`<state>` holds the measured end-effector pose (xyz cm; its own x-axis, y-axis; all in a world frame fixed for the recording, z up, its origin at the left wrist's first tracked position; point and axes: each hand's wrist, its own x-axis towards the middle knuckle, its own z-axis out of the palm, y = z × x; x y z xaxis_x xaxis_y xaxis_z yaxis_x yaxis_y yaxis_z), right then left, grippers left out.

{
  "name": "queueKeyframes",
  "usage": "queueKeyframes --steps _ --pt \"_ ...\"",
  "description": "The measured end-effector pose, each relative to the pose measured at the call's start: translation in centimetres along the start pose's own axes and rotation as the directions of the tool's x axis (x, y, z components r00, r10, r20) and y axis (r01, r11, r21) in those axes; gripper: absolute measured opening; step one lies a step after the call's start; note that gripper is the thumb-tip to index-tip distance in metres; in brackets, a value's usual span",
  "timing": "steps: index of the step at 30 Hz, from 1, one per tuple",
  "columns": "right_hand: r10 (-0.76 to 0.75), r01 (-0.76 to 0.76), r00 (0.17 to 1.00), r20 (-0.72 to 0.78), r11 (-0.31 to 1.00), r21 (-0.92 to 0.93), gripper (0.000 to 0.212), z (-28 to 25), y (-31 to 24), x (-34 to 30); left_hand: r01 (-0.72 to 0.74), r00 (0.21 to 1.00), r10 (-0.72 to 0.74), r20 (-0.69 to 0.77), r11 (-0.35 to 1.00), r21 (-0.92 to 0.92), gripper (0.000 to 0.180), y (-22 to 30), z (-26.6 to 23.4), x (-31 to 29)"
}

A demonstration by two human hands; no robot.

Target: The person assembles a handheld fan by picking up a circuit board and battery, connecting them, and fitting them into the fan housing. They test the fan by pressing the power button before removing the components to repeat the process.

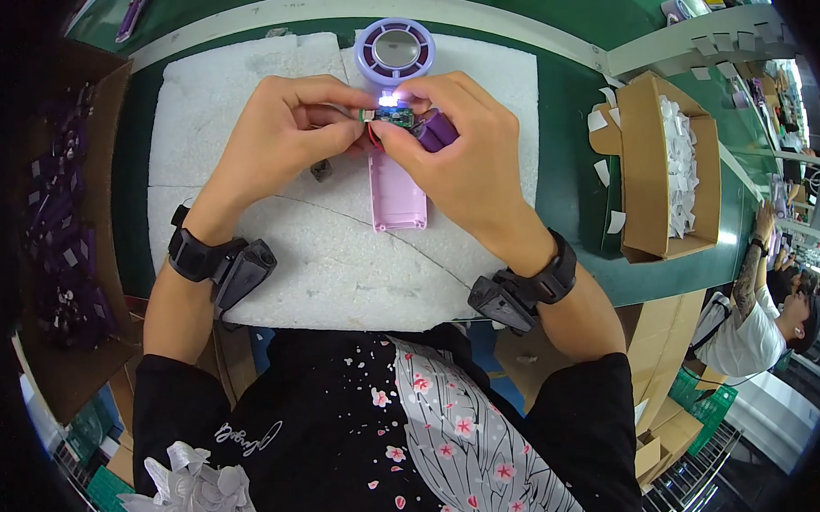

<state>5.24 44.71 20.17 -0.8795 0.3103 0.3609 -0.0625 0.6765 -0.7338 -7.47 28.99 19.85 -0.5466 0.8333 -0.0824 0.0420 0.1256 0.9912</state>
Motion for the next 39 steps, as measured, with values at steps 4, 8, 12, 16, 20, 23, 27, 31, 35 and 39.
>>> queueKeyframes --steps 4,8,12,16,20,23,27,31,35,39 --pt "0.124 -0.129 0.991 0.052 0.983 0.134 0.023 -0.2 0.4 -0.1 0.066 0.994 -0.062 0.084 0.997 -0.041 0.034 0.5 -0.2 -0.1" --pt "0.203 -0.219 0.974 0.104 0.961 0.170 0.018 -0.7 0.1 0.0 0.016 0.993 -0.020 0.120 0.999 0.032 0.037 0.1 0.0 -0.2" --pt "0.217 -0.235 0.962 0.164 0.967 0.099 0.016 -1.6 -0.1 0.3 0.006 0.993 -0.010 0.115 0.999 0.037 0.036 0.1 0.4 -0.1" --pt "0.138 -0.147 0.969 0.205 0.989 0.026 0.016 -2.5 0.0 0.7 0.028 0.995 -0.029 0.101 0.999 0.017 0.036 0.5 0.5 -0.2" --pt "0.022 -0.018 0.982 0.186 1.000 -0.024 0.017 -2.5 -0.2 0.7 0.031 0.996 -0.031 0.088 1.000 0.002 0.036 0.7 0.4 -0.3" --pt "-0.029 0.042 0.987 0.160 0.996 -0.073 0.017 -2.3 -0.4 0.6 0.022 0.996 -0.022 0.090 1.000 -0.002 0.036 0.6 0.4 -0.2" --pt "-0.060 0.078 0.989 0.138 0.988 -0.135 0.016 -2.0 -0.6 0.3 0.015 0.996 -0.016 0.090 1.000 0.009 0.034 0.4 0.5 -0.2" --pt "-0.084 0.104 0.989 0.119 0.980 -0.167 0.016 -1.7 -0.8 0.2 -0.001 0.997 0.001 0.082 1.000 0.000 0.032 0.2 0.5 -0.3" --pt "-0.133 0.153 0.985 0.112 0.970 -0.188 0.016 -1.7 -0.7 0.3 -0.015 0.997 0.016 0.070 1.000 -0.010 0.031 0.4 0.6 -0.2" --pt "-0.164 0.187 0.979 0.122 0.958 -0.218 0.016 -1.8 -0.7 0.2 -0.023 0.997 0.024 0.072 1.000 -0.011 0.031 0.5 0.6 -0.2"
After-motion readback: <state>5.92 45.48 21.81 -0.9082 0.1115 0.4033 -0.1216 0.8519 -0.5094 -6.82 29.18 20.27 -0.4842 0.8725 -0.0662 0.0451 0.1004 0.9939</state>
